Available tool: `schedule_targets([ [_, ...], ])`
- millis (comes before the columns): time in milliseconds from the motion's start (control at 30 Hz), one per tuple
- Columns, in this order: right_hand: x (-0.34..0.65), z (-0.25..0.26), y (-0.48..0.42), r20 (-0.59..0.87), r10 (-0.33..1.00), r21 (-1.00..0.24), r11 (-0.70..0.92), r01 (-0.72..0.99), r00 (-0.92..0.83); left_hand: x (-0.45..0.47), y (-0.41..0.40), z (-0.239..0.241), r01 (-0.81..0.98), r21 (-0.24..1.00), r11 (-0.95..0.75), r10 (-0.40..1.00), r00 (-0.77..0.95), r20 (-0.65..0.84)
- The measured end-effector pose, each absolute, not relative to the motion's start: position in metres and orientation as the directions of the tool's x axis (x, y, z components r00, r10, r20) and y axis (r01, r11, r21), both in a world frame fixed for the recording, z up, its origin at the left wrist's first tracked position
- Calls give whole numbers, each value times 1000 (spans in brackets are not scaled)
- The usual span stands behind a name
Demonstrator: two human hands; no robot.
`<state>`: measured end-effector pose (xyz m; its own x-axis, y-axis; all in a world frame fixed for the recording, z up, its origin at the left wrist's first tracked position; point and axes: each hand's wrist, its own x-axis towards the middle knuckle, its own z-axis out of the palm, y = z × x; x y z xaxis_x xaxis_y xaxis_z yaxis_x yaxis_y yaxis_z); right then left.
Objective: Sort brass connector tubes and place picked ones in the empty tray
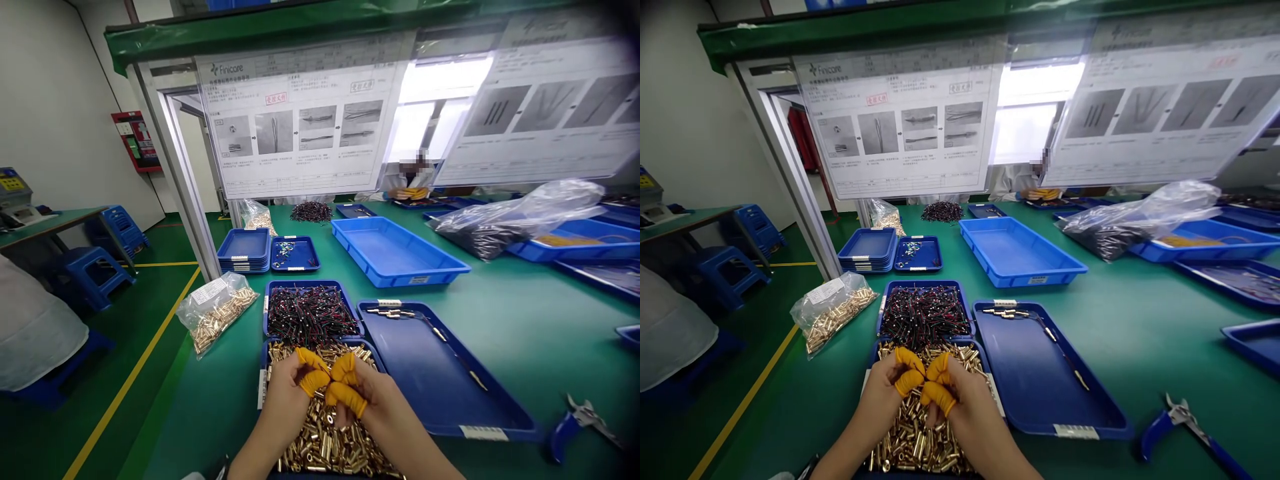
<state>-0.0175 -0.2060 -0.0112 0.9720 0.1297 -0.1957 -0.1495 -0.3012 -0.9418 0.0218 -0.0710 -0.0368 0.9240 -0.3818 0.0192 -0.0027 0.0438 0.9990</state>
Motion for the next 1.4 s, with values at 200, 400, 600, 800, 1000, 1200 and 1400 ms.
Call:
schedule_targets([
  [200, -14, -13, -213, -140, 195, -985, 70, -157, 971, 26, -63, -33, -36, 999, 40, -320, 946, 47],
  [400, -9, -15, -219, -133, 181, -989, 37, -142, 974, 26, -61, -33, -49, 999, 1, -350, 936, 47],
  [600, -12, -22, -205, -213, 260, -977, -34, -212, 942, 21, -69, -38, -28, 1000, 6, -423, 906, 28],
  [800, -13, -19, -205, -206, 328, -967, 75, -242, 922, 23, -66, -31, 10, 995, 104, -433, 901, 36],
  [1000, -12, -22, -206, -186, 353, -958, 143, -249, 917, 20, -68, -31, 30, 992, 127, -411, 911, 25],
  [1200, -17, -15, -208, -173, 370, -951, 178, -252, 913, 18, -68, -26, 62, 980, 189, -422, 906, 24],
  [1400, -18, -2, -211, -194, 438, -958, 109, -265, 878, 22, -59, -16, -1, 995, 102, -455, 889, 48],
])
